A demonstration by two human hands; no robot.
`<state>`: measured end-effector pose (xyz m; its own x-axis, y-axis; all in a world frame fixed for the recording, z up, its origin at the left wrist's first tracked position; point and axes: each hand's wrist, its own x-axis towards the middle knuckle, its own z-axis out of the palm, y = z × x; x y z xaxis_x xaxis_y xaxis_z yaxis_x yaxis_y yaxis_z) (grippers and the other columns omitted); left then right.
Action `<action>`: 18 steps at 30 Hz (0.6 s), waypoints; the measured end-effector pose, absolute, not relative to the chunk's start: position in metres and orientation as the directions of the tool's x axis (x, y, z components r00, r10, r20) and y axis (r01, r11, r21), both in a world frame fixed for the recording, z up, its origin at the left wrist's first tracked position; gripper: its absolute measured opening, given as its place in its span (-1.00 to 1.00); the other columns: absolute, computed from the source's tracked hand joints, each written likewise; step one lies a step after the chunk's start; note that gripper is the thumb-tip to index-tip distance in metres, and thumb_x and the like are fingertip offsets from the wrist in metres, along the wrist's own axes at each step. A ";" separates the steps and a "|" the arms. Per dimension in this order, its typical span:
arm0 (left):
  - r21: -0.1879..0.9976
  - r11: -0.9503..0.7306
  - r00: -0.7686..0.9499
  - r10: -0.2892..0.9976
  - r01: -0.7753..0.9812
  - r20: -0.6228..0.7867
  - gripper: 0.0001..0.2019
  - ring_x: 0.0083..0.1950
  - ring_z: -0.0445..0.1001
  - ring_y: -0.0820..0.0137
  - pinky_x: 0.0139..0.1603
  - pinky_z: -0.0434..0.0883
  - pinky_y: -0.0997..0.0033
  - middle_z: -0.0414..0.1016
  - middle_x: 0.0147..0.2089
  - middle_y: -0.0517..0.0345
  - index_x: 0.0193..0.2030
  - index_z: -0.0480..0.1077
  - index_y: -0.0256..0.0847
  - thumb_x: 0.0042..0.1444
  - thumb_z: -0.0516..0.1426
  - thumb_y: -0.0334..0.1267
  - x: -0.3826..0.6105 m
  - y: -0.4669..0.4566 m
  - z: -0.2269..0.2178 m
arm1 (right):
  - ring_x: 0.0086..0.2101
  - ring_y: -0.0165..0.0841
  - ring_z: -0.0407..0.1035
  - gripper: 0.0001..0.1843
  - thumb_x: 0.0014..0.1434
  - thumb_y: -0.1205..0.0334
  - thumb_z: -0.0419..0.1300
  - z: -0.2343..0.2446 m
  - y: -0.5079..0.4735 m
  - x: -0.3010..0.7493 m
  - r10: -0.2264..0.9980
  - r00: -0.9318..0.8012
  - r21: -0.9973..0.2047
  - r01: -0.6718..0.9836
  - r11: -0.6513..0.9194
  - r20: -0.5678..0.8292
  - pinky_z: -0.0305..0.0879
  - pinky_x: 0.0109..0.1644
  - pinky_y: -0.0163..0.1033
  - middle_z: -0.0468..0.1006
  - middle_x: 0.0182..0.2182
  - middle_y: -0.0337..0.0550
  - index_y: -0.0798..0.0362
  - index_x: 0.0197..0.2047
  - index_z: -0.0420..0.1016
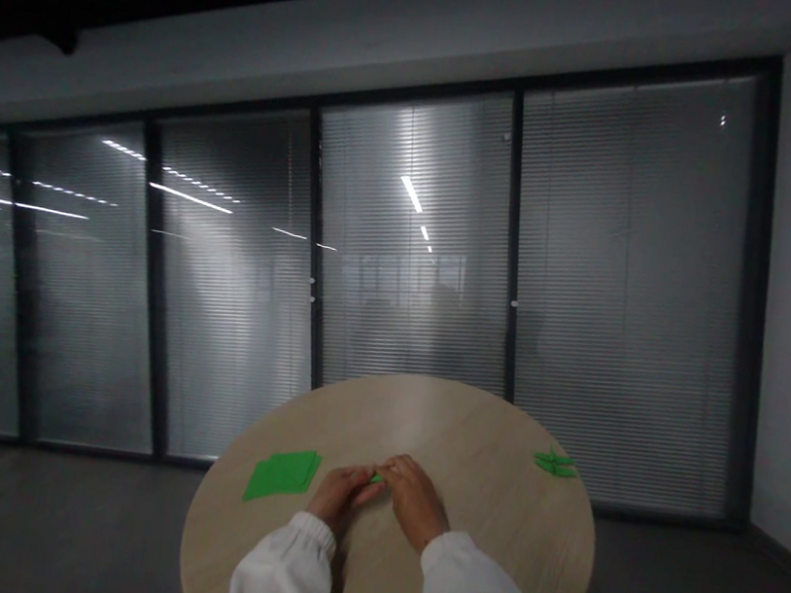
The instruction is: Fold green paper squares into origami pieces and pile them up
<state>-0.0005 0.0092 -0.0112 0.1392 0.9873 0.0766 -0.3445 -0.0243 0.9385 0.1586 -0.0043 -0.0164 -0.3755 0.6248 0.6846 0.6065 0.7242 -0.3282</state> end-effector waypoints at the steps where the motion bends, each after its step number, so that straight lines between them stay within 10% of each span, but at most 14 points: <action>1: 0.932 -0.033 0.131 0.988 -0.361 0.086 -0.76 -0.29 0.57 0.33 -0.15 0.50 0.46 0.62 -0.35 -0.05 -0.45 0.56 -0.39 -0.25 0.39 -0.25 -0.001 0.009 -0.011 | -0.05 -0.30 0.29 -0.40 0.08 0.61 -0.06 -0.017 -0.004 0.158 0.616 -0.382 -0.314 0.609 0.728 0.689 0.24 0.06 -0.18 0.49 -0.11 -0.10 -0.10 0.06 0.44; 11: 0.930 -0.145 0.031 0.986 -0.338 0.165 -0.64 -0.37 0.55 0.33 -0.31 0.51 0.42 0.58 -0.44 0.02 -0.48 0.54 -0.36 -0.43 0.44 -0.16 -0.004 0.014 -0.017 | -0.03 -0.29 0.32 -0.54 0.23 0.38 -0.07 -0.024 0.004 0.159 0.676 -0.164 -0.523 0.514 0.680 0.719 0.22 0.12 -0.11 0.48 -0.07 -0.06 -0.02 0.16 0.32; 18: 0.956 -0.197 0.028 0.978 -0.215 0.208 -0.56 -0.34 0.53 0.30 -0.32 0.48 0.40 0.56 -0.44 0.04 -0.48 0.54 -0.32 -0.49 0.41 -0.03 0.001 0.015 -0.015 | -0.18 -0.28 0.41 -0.77 0.22 0.15 0.07 -0.027 0.010 0.161 0.759 -0.097 -0.656 0.442 0.613 0.644 0.28 -0.02 -0.18 0.55 -0.26 -0.11 0.02 -0.25 0.54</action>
